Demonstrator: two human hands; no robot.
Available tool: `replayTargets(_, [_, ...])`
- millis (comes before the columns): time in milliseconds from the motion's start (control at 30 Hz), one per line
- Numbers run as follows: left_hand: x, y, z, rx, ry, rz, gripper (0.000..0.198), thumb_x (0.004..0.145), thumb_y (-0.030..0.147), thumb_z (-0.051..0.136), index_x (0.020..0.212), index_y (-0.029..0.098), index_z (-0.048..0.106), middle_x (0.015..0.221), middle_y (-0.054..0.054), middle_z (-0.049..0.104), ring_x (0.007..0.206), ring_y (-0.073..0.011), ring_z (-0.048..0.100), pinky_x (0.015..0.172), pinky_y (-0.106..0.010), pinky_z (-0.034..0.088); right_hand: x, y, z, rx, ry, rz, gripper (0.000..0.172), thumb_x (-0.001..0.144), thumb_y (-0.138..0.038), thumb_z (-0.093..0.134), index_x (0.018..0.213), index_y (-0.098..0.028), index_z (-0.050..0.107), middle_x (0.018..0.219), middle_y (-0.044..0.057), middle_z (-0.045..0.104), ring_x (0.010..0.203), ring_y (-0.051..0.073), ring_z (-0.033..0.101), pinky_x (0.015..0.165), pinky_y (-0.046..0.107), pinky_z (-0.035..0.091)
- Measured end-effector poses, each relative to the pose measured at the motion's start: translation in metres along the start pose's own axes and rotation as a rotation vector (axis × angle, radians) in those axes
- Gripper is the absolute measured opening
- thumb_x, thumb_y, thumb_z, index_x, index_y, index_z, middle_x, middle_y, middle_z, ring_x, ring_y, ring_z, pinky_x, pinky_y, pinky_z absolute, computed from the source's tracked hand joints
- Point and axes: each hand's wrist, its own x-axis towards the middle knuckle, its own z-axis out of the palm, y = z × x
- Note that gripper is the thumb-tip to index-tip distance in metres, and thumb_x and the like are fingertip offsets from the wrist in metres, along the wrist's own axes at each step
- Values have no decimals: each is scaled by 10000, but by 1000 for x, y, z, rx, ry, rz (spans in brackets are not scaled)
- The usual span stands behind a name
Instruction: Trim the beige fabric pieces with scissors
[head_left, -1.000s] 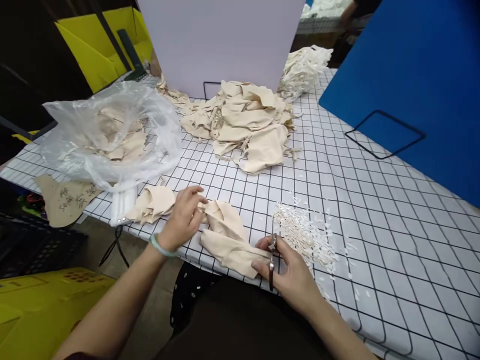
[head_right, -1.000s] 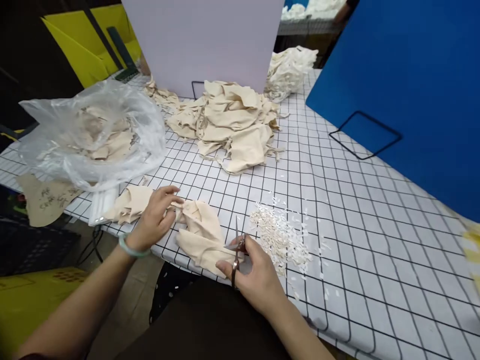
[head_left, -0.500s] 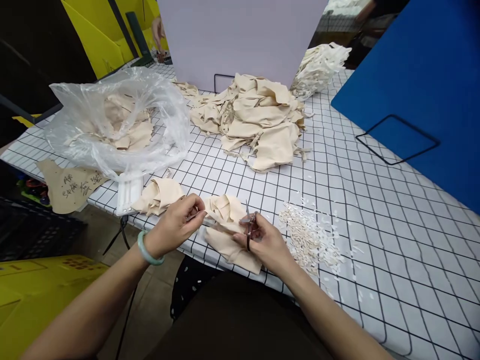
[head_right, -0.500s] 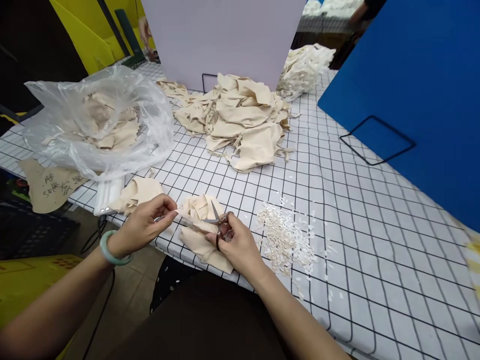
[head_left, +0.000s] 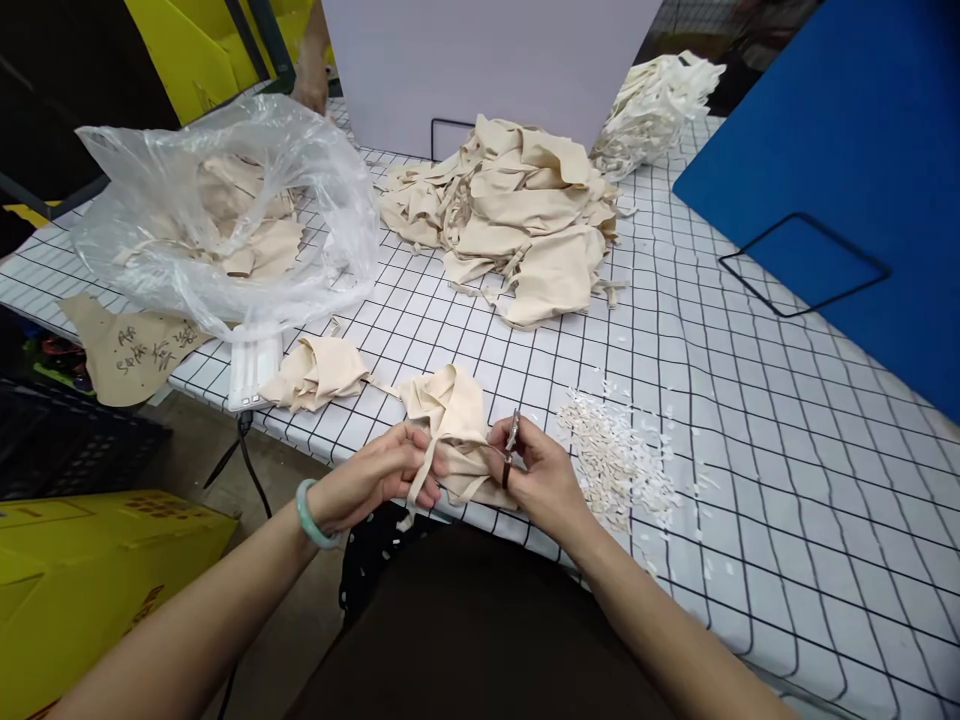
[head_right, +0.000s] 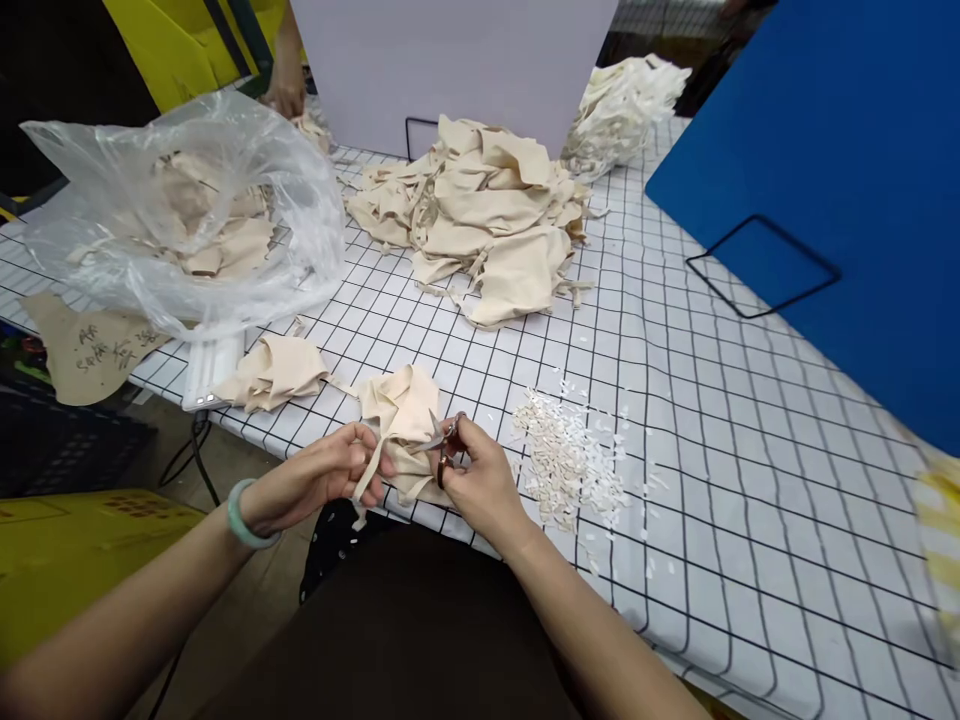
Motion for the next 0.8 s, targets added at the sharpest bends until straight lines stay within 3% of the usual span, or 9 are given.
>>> replayTargets(67, [9, -2, 3, 20, 74, 18, 246, 879, 353, 660, 961, 181, 505, 928, -54, 661, 712, -130, 632, 627, -240, 502, -3, -4, -5, -13, -88, 7, 135, 811, -308, 656, 796, -213, 562, 773, -2, 564, 728, 158, 543, 682, 276, 463])
replayTargets(133, [13, 1, 5, 113, 87, 13, 271, 870, 382, 684, 920, 151, 551, 795, -27, 635, 564, -68, 518, 488, -163, 367, -4, -6, -10, -46, -150, 37, 174, 811, -345, 688, 805, -214, 574, 814, 11, 598, 777, 177, 575, 727, 299, 481])
replayTargets(233, [12, 9, 10, 197, 93, 18, 306, 839, 400, 720, 893, 116, 620, 667, 20, 557, 478, -25, 368, 434, -148, 238, -2, -5, -8, -80, -95, 14, 259, 771, -378, 752, 924, -223, 611, 957, 40, 647, 907, 216, 605, 839, 350, 491])
replayTargets(333, [8, 18, 14, 136, 93, 63, 327, 814, 407, 734, 950, 132, 619, 676, 32, 536, 490, -33, 378, 445, -154, 251, 3, -1, 7, -42, -101, -92, 282, 756, -309, 744, 987, -233, 603, 1060, 57, 650, 988, 229, 605, 893, 363, 491])
replayTargets(433, [3, 24, 15, 221, 114, 138, 308, 846, 425, 677, 975, 165, 574, 706, 26, 551, 511, -57, 407, 473, -174, 295, 10, 0, 25, -9, -65, -118, 145, 758, -197, 631, 895, -222, 592, 913, 30, 650, 856, 200, 611, 794, 319, 501])
replayTargets(600, [-5, 28, 11, 974, 302, 443, 153, 894, 329, 590, 846, 187, 616, 831, -40, 632, 799, -179, 576, 731, -273, 431, 33, -17, 31, 83, 63, -147, 124, 726, -165, 550, 837, -215, 570, 818, 7, 631, 795, 187, 620, 739, 281, 503])
replayTargets(700, [6, 29, 1, 1065, 282, 457, 331, 971, 416, 451, 766, 191, 582, 779, -41, 620, 780, -187, 576, 737, -276, 431, 54, -25, 26, 38, -33, -139, 115, 730, -169, 536, 826, -217, 579, 829, 17, 672, 808, 191, 650, 752, 280, 517])
replayTargets(800, [30, 32, -6, 963, 434, 489, 493, 971, 592, 352, 706, 196, 481, 715, -25, 549, 729, -186, 541, 687, -272, 423, 71, -18, 26, -127, -49, -102, 158, 733, -241, 582, 880, -230, 636, 911, 39, 729, 870, 222, 684, 786, 306, 525])
